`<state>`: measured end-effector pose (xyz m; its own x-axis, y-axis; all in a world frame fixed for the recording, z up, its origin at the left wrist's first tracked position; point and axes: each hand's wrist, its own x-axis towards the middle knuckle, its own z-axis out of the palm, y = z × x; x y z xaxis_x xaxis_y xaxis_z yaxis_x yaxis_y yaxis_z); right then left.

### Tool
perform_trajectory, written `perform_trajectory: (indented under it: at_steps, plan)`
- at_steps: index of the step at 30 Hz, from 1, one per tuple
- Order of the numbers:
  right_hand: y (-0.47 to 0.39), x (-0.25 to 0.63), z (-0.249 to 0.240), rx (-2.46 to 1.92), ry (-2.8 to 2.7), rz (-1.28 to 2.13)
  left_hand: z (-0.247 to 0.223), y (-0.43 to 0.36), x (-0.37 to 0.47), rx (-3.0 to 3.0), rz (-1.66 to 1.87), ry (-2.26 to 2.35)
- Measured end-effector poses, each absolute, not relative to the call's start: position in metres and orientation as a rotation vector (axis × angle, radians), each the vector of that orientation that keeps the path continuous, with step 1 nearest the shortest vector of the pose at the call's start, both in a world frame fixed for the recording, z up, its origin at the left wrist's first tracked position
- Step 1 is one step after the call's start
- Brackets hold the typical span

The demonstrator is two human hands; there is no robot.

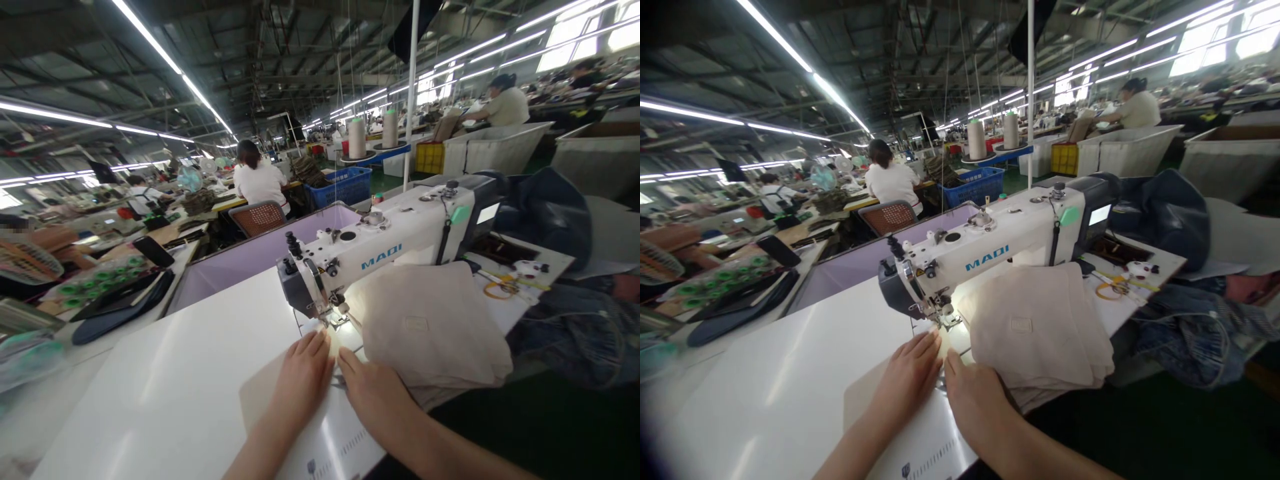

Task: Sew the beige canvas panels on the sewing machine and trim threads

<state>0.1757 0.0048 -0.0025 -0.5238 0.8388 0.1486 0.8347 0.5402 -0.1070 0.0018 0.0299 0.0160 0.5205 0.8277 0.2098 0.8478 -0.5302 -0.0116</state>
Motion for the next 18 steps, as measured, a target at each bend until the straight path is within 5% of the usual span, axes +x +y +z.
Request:
perform_trajectory:
  at_steps: [18]
  plan:
    - [0.017, 0.175, 0.001, -1.384, -2.589, 0.174, 0.021, 0.027, -0.014, -2.787, -0.318, -1.241]
